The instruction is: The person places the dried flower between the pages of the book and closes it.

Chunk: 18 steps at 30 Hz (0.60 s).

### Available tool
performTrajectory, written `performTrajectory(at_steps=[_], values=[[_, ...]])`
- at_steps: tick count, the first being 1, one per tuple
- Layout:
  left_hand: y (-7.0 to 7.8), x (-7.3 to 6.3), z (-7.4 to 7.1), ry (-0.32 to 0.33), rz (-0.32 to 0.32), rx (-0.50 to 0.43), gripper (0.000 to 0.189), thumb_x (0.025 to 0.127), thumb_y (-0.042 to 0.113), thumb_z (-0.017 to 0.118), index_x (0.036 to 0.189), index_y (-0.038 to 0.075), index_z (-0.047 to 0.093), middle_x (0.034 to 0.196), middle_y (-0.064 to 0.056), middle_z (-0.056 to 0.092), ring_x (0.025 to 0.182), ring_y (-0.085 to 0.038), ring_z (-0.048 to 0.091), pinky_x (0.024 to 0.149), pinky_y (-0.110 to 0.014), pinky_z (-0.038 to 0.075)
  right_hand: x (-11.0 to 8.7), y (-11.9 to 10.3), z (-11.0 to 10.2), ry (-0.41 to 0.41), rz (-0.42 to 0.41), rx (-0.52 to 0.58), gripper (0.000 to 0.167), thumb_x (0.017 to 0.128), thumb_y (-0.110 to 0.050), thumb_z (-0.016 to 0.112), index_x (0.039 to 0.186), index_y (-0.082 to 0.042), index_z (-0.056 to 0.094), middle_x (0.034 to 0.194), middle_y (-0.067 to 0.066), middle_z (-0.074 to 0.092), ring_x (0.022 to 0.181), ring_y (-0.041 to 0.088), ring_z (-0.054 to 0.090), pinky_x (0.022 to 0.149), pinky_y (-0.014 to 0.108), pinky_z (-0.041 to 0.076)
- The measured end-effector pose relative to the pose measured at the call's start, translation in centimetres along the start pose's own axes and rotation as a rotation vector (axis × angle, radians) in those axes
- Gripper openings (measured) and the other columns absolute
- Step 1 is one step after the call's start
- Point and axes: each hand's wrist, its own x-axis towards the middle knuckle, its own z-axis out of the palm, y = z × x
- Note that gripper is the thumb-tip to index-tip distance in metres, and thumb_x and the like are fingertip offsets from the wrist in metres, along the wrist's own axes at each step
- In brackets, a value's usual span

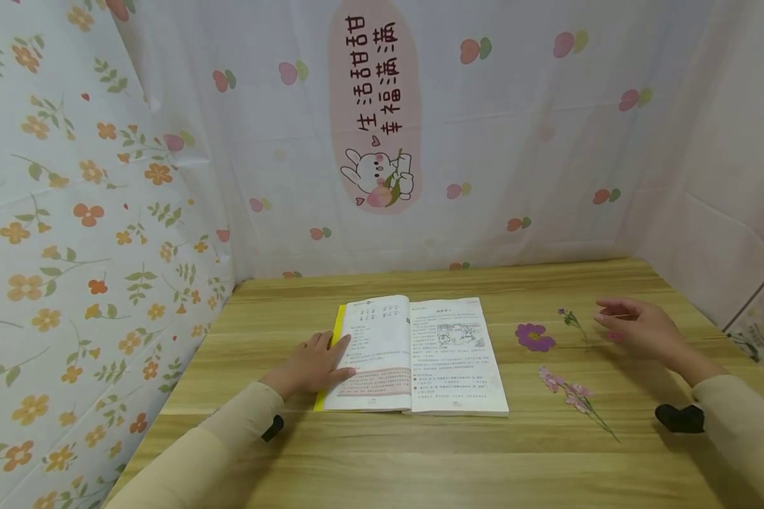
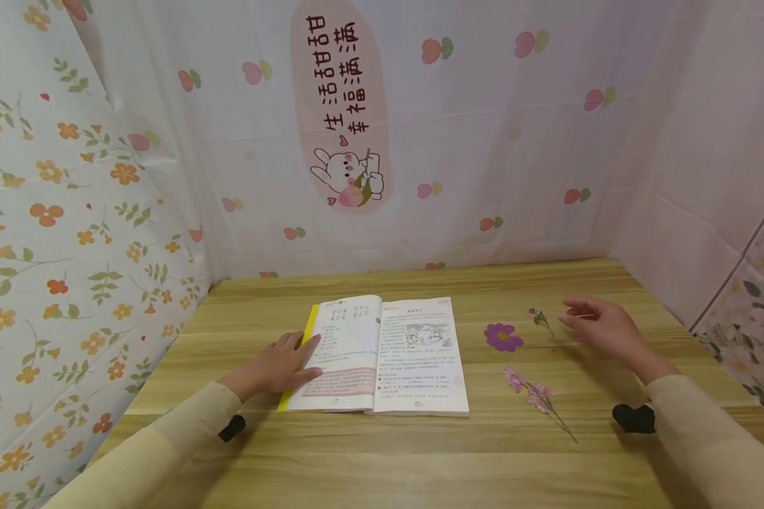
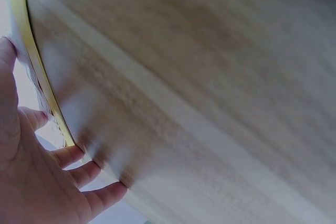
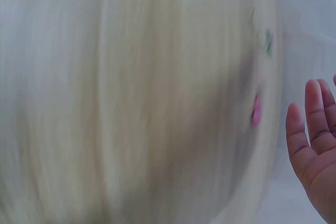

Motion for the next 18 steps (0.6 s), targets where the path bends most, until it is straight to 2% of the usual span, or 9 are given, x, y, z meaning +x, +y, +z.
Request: performTrajectory(at_steps=[5,9,13,18], values=[[0.0,-0.1,0.2,0.006,0.001,-0.007,0.079,0.094,0.062,0.046,0.154,0.013,0.029,0.146,-0.023,0.035,0.131,-0.039,0.036,0.1,-0.055,0.035,-0.2,2.0,-1.2,-0.033,0.016,-0.085,0.06,0.099,-0.033,0.058,0.136,0.012,0.044,0.124,0.032,0.054,0.085,-0.009,0.051,0.069,0.023,0.05],[0.0,-0.1,0.3,0.016,0.006,-0.002,0.078,0.094,0.062,0.045,0.154,0.013,0.03,0.145,-0.023,0.036,0.13,-0.039,0.036,0.1,-0.055,0.035,-0.4,3.3,-1.8,-0.048,0.045,-0.143,0.061,0.099,-0.036,0.058,0.134,0.012,0.046,0.122,0.032,0.054,0.086,-0.003,0.051,0.066,0.026,0.049],[0.0,-0.1,0.2,0.019,0.007,-0.007,0.078,0.095,0.061,0.046,0.153,0.013,0.03,0.145,-0.023,0.036,0.131,-0.04,0.036,0.1,-0.056,0.035,-0.4,4.2,-2.0,-0.04,0.06,-0.186,0.059,0.097,-0.036,0.06,0.131,0.012,0.05,0.119,0.032,0.055,0.089,0.012,0.055,0.063,0.028,0.049],[0.0,0.0,0.3,0.015,0.003,0.01,0.078,0.095,0.061,0.045,0.154,0.014,0.029,0.146,-0.023,0.035,0.131,-0.039,0.036,0.1,-0.054,0.035,-0.2,4.5,-1.8,-0.053,0.08,-0.209,0.064,0.093,-0.041,0.064,0.13,0.01,0.052,0.121,0.033,0.054,0.102,0.038,0.056,0.07,0.031,0.046]])
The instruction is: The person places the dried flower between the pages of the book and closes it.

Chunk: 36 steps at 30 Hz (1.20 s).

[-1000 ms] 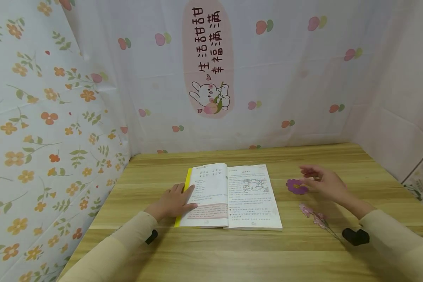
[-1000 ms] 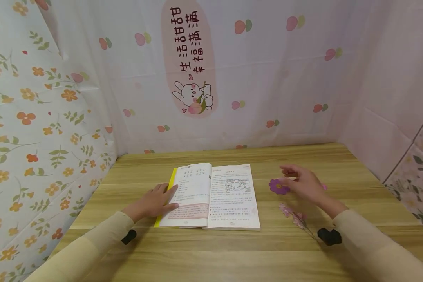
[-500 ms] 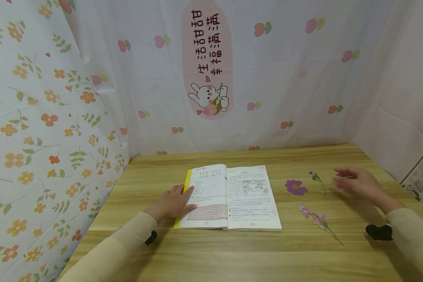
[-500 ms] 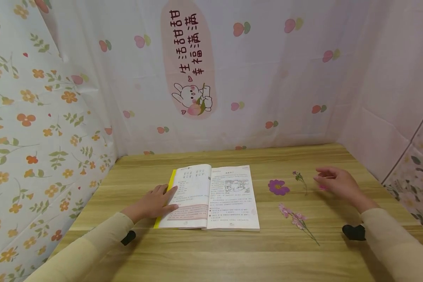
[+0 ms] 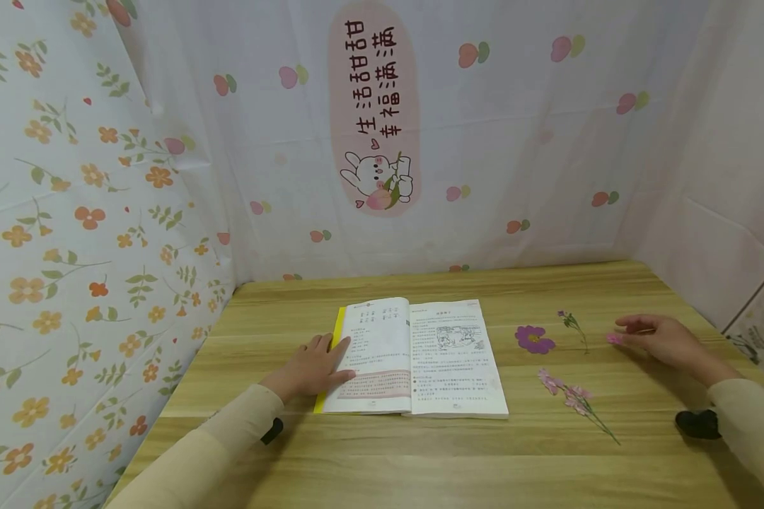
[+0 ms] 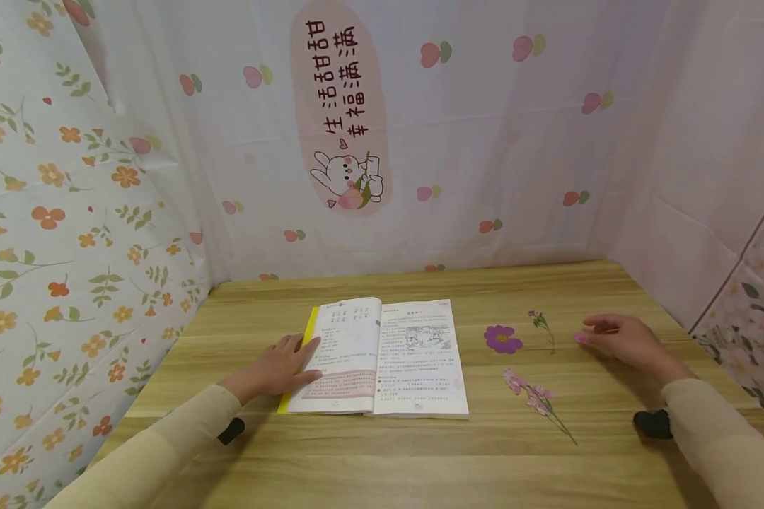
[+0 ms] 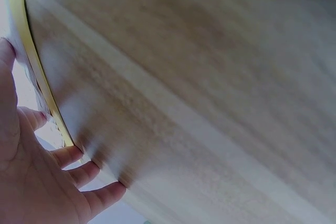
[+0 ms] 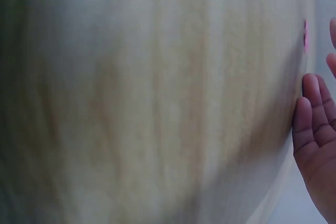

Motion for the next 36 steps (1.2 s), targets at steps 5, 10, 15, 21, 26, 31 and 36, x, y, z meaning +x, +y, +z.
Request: performTrajectory(at_steps=[5,10,15,21,26,31,36], values=[[0.06,0.01,-0.02,0.004,-0.003,0.002,0.078,0.094,0.062,0.046,0.154,0.014,0.03,0.145,-0.022,0.036,0.13,-0.038,0.037,0.1,-0.053,0.036,0.16,-0.15,0.2,-0.016,-0.011,-0.036,0.063,0.092,-0.042,0.066,0.127,0.01,0.055,0.118,0.031,0.058,0.099,0.033,0.059,0.072,0.03,0.046],[0.2,-0.13,-0.15,0.001,-0.006,0.006,0.078,0.095,0.062,0.045,0.154,0.014,0.029,0.146,-0.022,0.035,0.131,-0.038,0.036,0.101,-0.053,0.035,0.46,0.15,0.45,-0.019,-0.063,-0.076,0.052,0.094,-0.037,0.065,0.121,0.008,0.061,0.11,0.022,0.065,0.093,0.026,0.06,0.073,0.032,0.046],[0.17,-0.23,-0.17,0.0,-0.003,0.003,0.079,0.095,0.062,0.045,0.154,0.013,0.028,0.146,-0.023,0.036,0.131,-0.038,0.036,0.101,-0.054,0.035,0.69,0.67,0.7,-0.022,-0.115,-0.113,0.042,0.097,-0.03,0.062,0.117,0.007,0.065,0.108,0.022,0.066,0.096,0.04,0.062,0.08,0.051,0.047],[-0.01,-0.07,0.03,0.0,-0.006,0.021,0.08,0.094,0.063,0.043,0.155,0.014,0.026,0.146,-0.022,0.035,0.131,-0.038,0.036,0.101,-0.053,0.035,0.7,0.57,0.8,-0.01,-0.142,-0.145,0.034,0.096,-0.023,0.063,0.112,0.006,0.068,0.106,0.024,0.067,0.097,0.046,0.061,0.081,0.058,0.045],[0.01,-0.06,0.04,0.003,0.0,0.019,0.08,0.094,0.063,0.044,0.154,0.013,0.027,0.145,-0.022,0.036,0.13,-0.038,0.037,0.1,-0.053,0.036,0.64,0.41,0.83,-0.009,-0.128,-0.147,0.03,0.096,-0.022,0.064,0.108,0.005,0.069,0.104,0.022,0.067,0.096,0.044,0.062,0.081,0.057,0.045],[-0.02,0.0,0.08,0.001,0.001,0.023,0.079,0.095,0.063,0.043,0.154,0.013,0.028,0.145,-0.022,0.036,0.13,-0.038,0.037,0.1,-0.053,0.037,0.68,0.52,0.86,-0.006,-0.119,-0.145,0.028,0.095,-0.023,0.065,0.104,0.002,0.072,0.102,0.021,0.068,0.096,0.043,0.062,0.082,0.057,0.044],[0.01,-0.01,-0.04,0.002,0.007,0.02,0.079,0.095,0.062,0.043,0.154,0.012,0.028,0.145,-0.022,0.036,0.13,-0.038,0.037,0.099,-0.053,0.037,0.67,0.61,0.83,0.021,-0.114,-0.149,0.024,0.093,-0.022,0.067,0.1,0.0,0.073,0.1,0.021,0.069,0.096,0.043,0.062,0.081,0.057,0.043]])
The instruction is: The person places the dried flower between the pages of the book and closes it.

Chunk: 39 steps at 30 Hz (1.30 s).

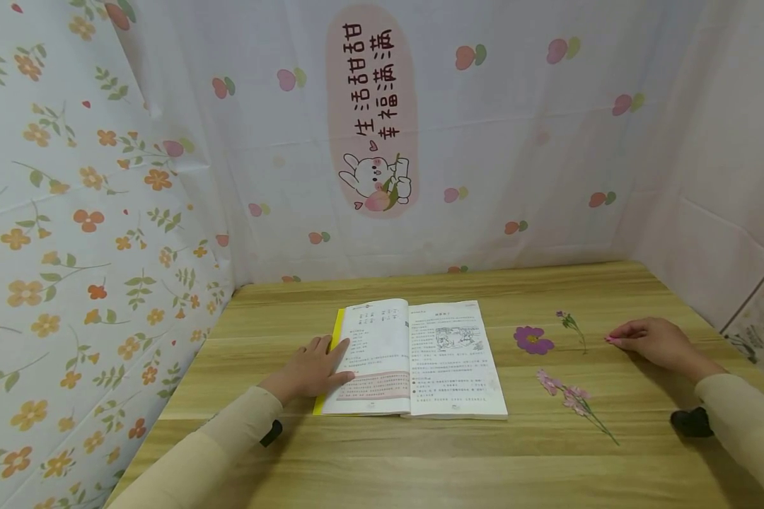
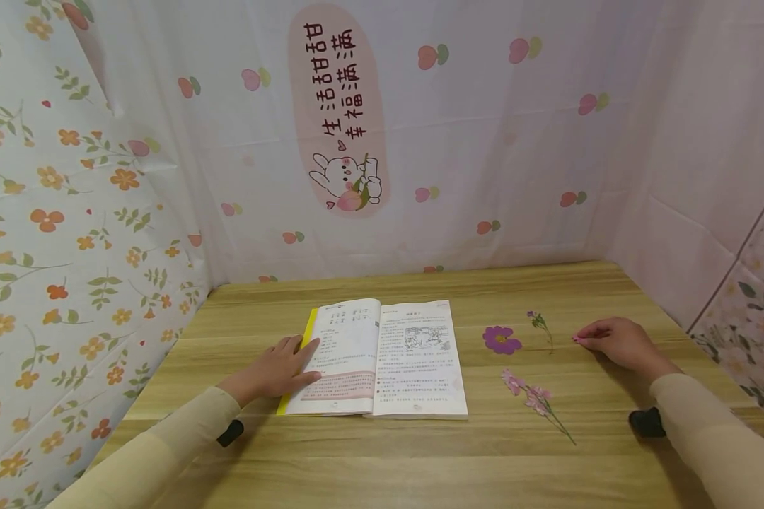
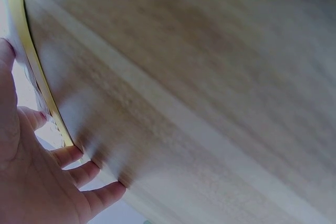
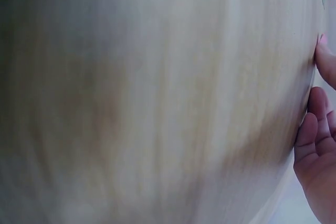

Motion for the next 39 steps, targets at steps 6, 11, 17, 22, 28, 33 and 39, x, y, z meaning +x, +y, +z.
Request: performTrajectory(at_steps=[6,11,17,22,28,33,39], values=[[0.0,0.0,-0.1,-0.001,-0.002,0.001,0.079,0.095,0.062,0.043,0.154,0.012,0.028,0.146,-0.023,0.035,0.131,-0.039,0.036,0.1,-0.054,0.036,0.0,0.0,0.0,0.019,0.009,-0.001,0.029,0.094,-0.025,0.066,0.103,0.002,0.072,0.101,0.021,0.069,0.096,0.044,0.062,0.081,0.057,0.043],[0.1,0.0,-0.1,0.002,-0.001,0.002,0.078,0.095,0.062,0.044,0.154,0.012,0.028,0.145,-0.023,0.036,0.13,-0.039,0.037,0.1,-0.053,0.037,-0.1,-0.2,-0.1,0.001,0.017,0.01,0.041,0.096,-0.028,0.064,0.114,0.009,0.066,0.109,0.028,0.065,0.1,0.048,0.059,0.081,0.058,0.044],[0.2,-0.2,-0.2,0.003,-0.001,-0.007,0.078,0.095,0.061,0.044,0.154,0.012,0.029,0.145,-0.023,0.036,0.13,-0.04,0.037,0.099,-0.054,0.037,-0.1,-0.2,-0.2,-0.011,0.01,0.001,0.037,0.096,-0.026,0.063,0.111,0.007,0.069,0.108,0.029,0.065,0.103,0.051,0.057,0.083,0.06,0.041],[0.0,-0.2,0.0,0.01,0.01,-0.023,0.078,0.096,0.061,0.044,0.153,0.01,0.029,0.145,-0.025,0.035,0.13,-0.041,0.036,0.099,-0.056,0.036,0.0,-0.1,-0.2,-0.009,0.013,0.011,0.036,0.096,-0.03,0.063,0.106,0.004,0.072,0.105,0.026,0.067,0.104,0.051,0.056,0.083,0.06,0.04],[-0.1,-0.1,0.2,0.012,0.011,-0.027,0.078,0.096,0.061,0.044,0.154,0.01,0.028,0.145,-0.025,0.034,0.131,-0.04,0.035,0.1,-0.055,0.035,-0.1,-0.3,-0.2,-0.004,0.041,0.038,0.033,0.095,-0.03,0.064,0.101,0.001,0.074,0.102,0.022,0.069,0.104,0.049,0.057,0.084,0.058,0.04],[-0.1,0.1,0.3,0.008,-0.003,-0.015,0.078,0.095,0.061,0.044,0.154,0.013,0.027,0.146,-0.023,0.034,0.131,-0.039,0.035,0.1,-0.054,0.035,-0.1,-0.3,-0.6,-0.043,0.092,0.116,0.04,0.095,-0.035,0.064,0.105,0.002,0.073,0.104,0.017,0.071,0.096,0.023,0.065,0.083,0.031,0.046],[0.0,-0.1,0.0,-0.001,0.001,-0.022,0.078,0.096,0.061,0.044,0.154,0.013,0.027,0.146,-0.023,0.034,0.132,-0.039,0.035,0.1,-0.054,0.035,0.1,-0.8,-1.0,-0.123,0.148,0.345,0.05,0.097,-0.034,0.06,0.122,0.01,0.061,0.117,0.017,0.066,0.089,-0.013,0.055,0.078,0.023,0.051]])
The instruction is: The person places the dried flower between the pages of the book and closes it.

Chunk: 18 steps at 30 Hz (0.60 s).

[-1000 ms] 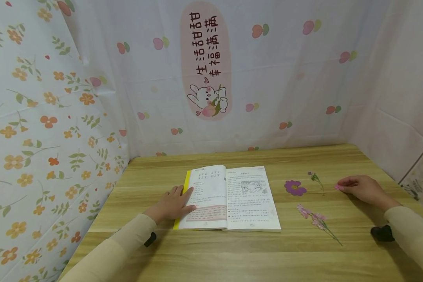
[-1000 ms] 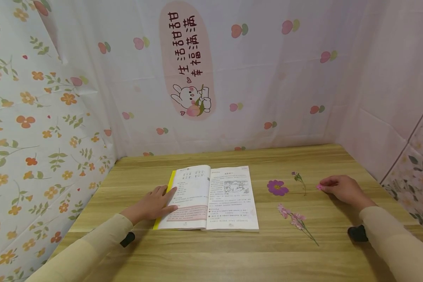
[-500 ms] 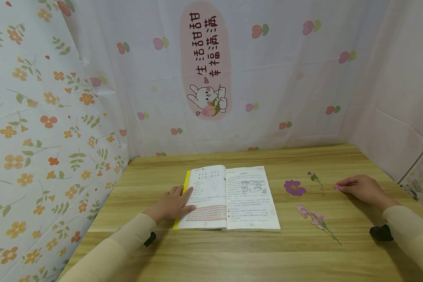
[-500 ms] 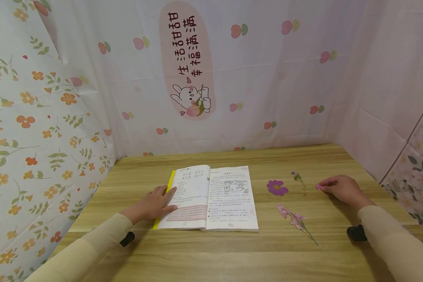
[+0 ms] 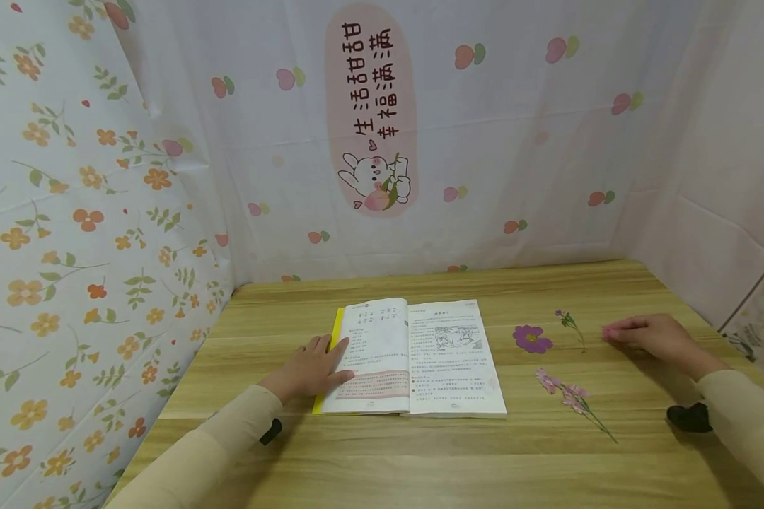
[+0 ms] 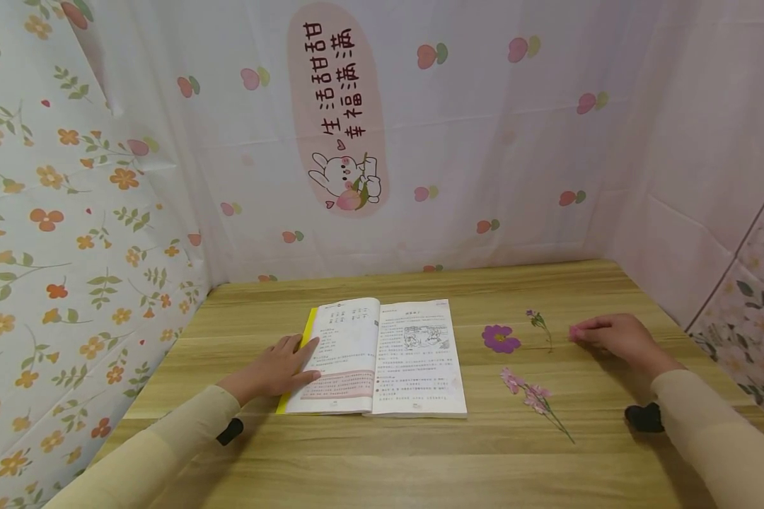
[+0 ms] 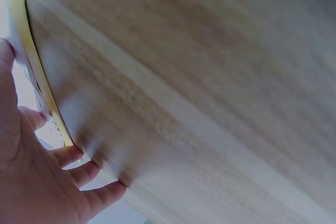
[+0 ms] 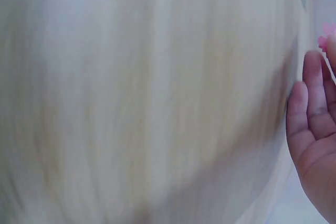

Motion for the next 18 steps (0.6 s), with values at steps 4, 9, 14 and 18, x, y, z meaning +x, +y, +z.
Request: performTrajectory(at_steps=[4,9,14,18], values=[[0.1,-0.1,-0.2,-0.005,-0.005,0.008,0.078,0.095,0.061,0.044,0.154,0.013,0.028,0.147,-0.023,0.034,0.132,-0.039,0.035,0.101,-0.053,0.035,0.2,-1.2,0.4,-0.048,0.01,0.161,0.054,0.098,-0.03,0.06,0.129,0.013,0.053,0.119,0.008,0.066,0.093,-0.009,0.059,0.079,0.021,0.051],[0.1,-0.2,-0.3,0.003,-0.004,0.003,0.077,0.096,0.061,0.044,0.154,0.012,0.028,0.147,-0.023,0.034,0.132,-0.039,0.035,0.101,-0.054,0.035,0.8,-3.2,1.3,-0.094,-0.006,0.324,0.052,0.096,-0.024,0.064,0.128,0.015,0.053,0.108,-0.006,0.07,0.096,-0.001,0.064,0.082,0.024,0.051],[0.1,-0.2,-0.3,0.007,0.0,-0.003,0.077,0.096,0.061,0.044,0.154,0.012,0.028,0.147,-0.024,0.034,0.132,-0.04,0.035,0.1,-0.055,0.035,1.2,-5.3,2.7,-0.127,-0.036,0.428,0.045,0.095,-0.016,0.065,0.125,0.017,0.055,0.105,-0.004,0.071,0.098,0.01,0.067,0.084,0.03,0.052],[0.1,-0.2,-0.2,0.002,-0.003,-0.011,0.078,0.096,0.061,0.044,0.154,0.012,0.028,0.147,-0.024,0.033,0.132,-0.04,0.035,0.101,-0.055,0.034,1.4,-6.9,4.0,-0.14,-0.039,0.465,0.042,0.094,-0.015,0.066,0.123,0.014,0.058,0.105,-0.004,0.071,0.099,0.012,0.067,0.086,0.031,0.051]])
